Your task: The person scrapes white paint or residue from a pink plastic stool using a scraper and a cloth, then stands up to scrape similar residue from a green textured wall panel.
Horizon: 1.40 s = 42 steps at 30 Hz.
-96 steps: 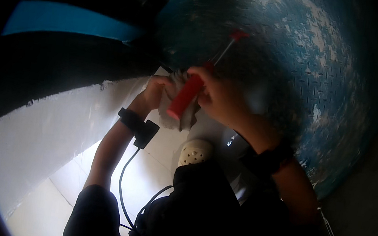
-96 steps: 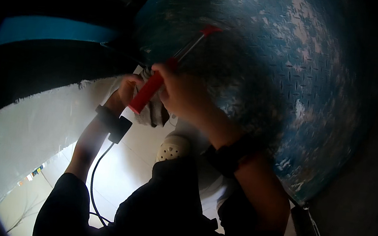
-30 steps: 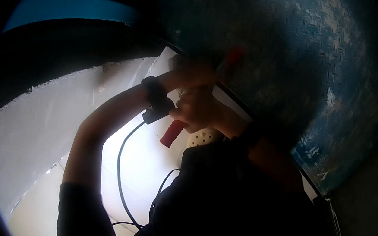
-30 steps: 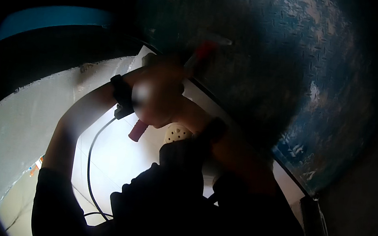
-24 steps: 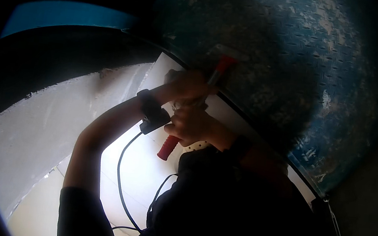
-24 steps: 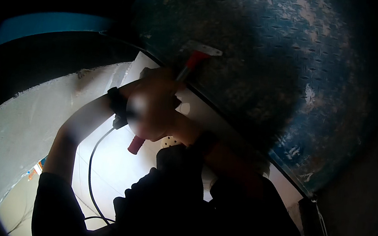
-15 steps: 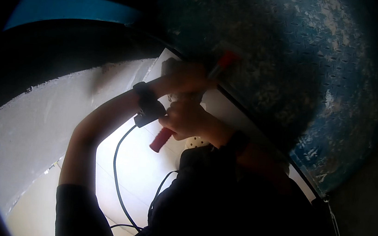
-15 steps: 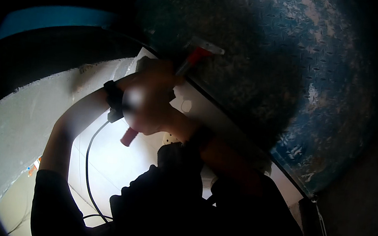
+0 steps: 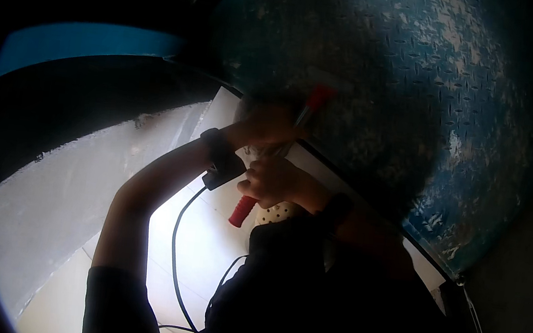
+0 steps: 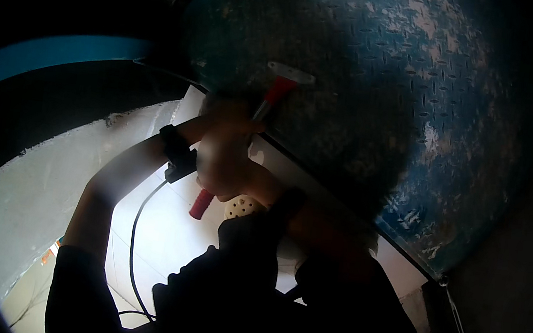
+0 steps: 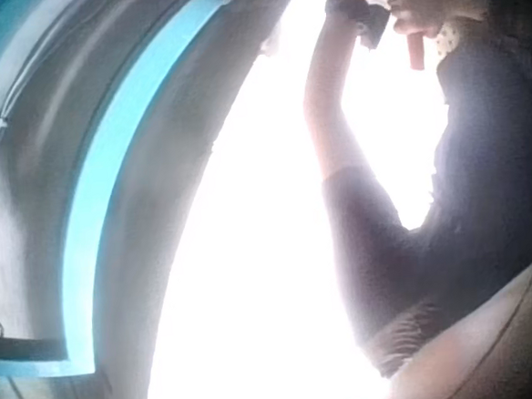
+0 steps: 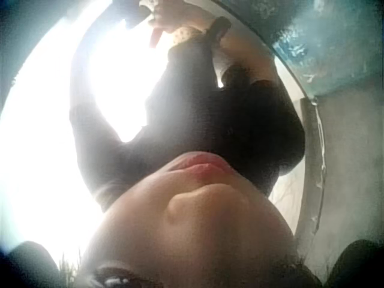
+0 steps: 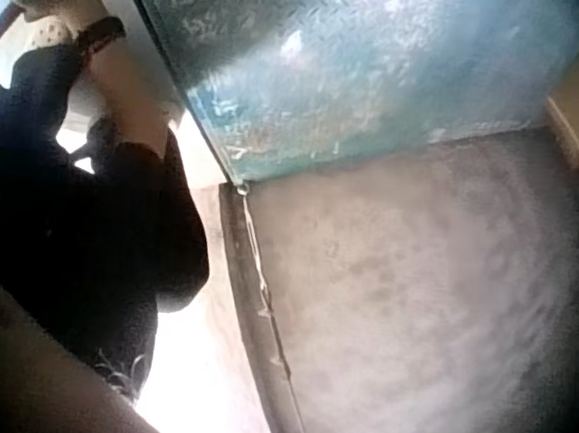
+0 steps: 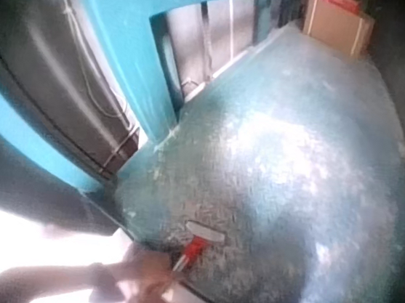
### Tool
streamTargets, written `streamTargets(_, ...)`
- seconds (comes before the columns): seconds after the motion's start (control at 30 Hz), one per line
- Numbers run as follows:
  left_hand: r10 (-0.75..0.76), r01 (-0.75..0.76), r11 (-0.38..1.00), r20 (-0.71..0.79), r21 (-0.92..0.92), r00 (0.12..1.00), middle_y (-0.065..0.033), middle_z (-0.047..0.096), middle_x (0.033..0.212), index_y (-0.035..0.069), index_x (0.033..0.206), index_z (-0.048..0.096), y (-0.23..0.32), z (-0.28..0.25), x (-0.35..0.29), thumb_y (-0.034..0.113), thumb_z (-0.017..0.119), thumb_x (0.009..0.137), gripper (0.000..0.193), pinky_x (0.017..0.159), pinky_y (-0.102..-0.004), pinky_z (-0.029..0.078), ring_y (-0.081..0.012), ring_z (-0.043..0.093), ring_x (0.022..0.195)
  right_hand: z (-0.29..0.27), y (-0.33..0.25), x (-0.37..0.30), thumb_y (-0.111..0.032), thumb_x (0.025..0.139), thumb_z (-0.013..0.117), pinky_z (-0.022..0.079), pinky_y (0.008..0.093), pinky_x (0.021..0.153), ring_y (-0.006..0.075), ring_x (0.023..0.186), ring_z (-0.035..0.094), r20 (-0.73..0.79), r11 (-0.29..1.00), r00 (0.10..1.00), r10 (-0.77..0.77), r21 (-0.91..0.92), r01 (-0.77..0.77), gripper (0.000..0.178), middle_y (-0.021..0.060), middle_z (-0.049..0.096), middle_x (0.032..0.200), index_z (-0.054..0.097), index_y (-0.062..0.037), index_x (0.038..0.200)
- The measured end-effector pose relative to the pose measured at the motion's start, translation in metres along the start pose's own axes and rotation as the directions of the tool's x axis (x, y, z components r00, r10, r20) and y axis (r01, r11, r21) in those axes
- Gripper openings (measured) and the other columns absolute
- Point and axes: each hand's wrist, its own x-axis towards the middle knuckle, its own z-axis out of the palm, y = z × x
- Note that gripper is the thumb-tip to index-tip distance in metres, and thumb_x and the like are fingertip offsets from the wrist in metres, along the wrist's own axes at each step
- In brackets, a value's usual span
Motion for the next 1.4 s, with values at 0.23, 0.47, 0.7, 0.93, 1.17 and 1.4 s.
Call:
streamTargets(0.23, -0.008, 0.013, 0.998, -0.070, 0.059, 0.997, -0.0184, 0.065, 0.080, 0.002, 0.090, 0.064, -0.014, 0.032, 0.001, 0.053, 0.056, 0.074, 0.054, 0.069, -0.0391, 0.049, -0.0307, 0.064, 0.074, 0.016, -0.012, -0.015, -0.016, 0.057, 0.068, 0.049, 0.0420, 0.059, 0.0242, 0.056, 0.058, -0.018, 0.993, 1.000, -0.015, 0.113, 0.017, 0.015, 0.0098, 0.057, 0.057, 0.056, -0.0083, 0.062)
streamTargets(0.47, -0.012, 0.009, 1.000, -0.155, -0.022, 0.988, -0.0160, 0.064, 0.081, 0.003, 0.090, 0.064, 0.008, 0.003, 0.021, 0.048, 0.053, 0.081, 0.047, 0.071, -0.0420, 0.047, -0.0309, 0.062, 0.073, -0.016, 0.032, -0.009, -0.019, 0.069, 0.065, 0.046, 0.0404, 0.069, 0.0213, 0.069, 0.059, -0.049, 0.997, 0.999, -0.005, -0.072, 0.002, 0.012, 0.0059, 0.059, 0.065, 0.062, -0.0101, 0.077)
streamTargets(0.7, -0.071, 0.070, 0.997, -0.032, -0.045, 0.997, -0.0182, 0.064, 0.090, 0.005, 0.093, 0.065, 0.018, 0.001, 0.007, 0.047, 0.060, 0.074, 0.046, 0.081, -0.0407, 0.044, -0.0328, 0.061, 0.086, -0.028, 0.011, -0.018, -0.017, 0.060, 0.066, 0.047, 0.0365, 0.071, 0.0202, 0.068, 0.059, -0.003, 0.992, 0.999, 0.037, -0.118, -0.037, 0.013, 0.0047, 0.059, 0.064, 0.057, -0.0123, 0.066)
streamTargets(0.93, 0.136, -0.117, 0.986, -0.168, 0.119, 0.976, -0.0155, 0.065, 0.083, 0.005, 0.082, 0.067, 0.016, -0.001, 0.040, 0.037, 0.059, 0.076, 0.033, 0.065, -0.0390, 0.049, -0.0295, 0.064, 0.075, -0.034, 0.032, -0.034, -0.024, 0.059, 0.067, 0.046, 0.0390, 0.071, 0.0205, 0.078, 0.060, 0.127, 0.982, 0.991, -0.033, -0.179, 0.056, 0.020, 0.0039, 0.060, 0.070, 0.060, -0.0137, 0.074)
streamTargets(1.17, 0.257, -0.247, 0.966, -0.176, 0.079, 0.950, -0.0201, 0.064, 0.086, 0.007, 0.083, 0.067, 0.012, -0.007, 0.041, 0.040, 0.058, 0.075, 0.036, 0.070, -0.0394, 0.048, -0.0300, 0.063, 0.081, -0.049, 0.031, -0.029, -0.020, 0.057, 0.068, 0.048, 0.0358, 0.064, 0.0202, 0.067, 0.058, 0.049, 0.990, 0.998, -0.032, -0.134, 0.038, 0.018, 0.0035, 0.057, 0.065, 0.054, -0.0136, 0.066)
streamTargets(1.4, 0.142, 0.012, 0.983, -0.799, 0.183, 0.585, -0.0198, 0.064, 0.088, 0.004, 0.090, 0.067, 0.066, -0.018, 0.031, 0.053, 0.058, 0.073, 0.052, 0.075, -0.0405, 0.047, -0.0322, 0.062, 0.083, -0.075, 0.031, -0.033, -0.019, 0.067, 0.061, 0.046, 0.0369, 0.066, 0.0212, 0.067, 0.058, 0.171, 0.969, 0.984, 0.050, -0.249, -0.006, 0.008, 0.0008, 0.055, 0.063, 0.054, -0.0164, 0.065)
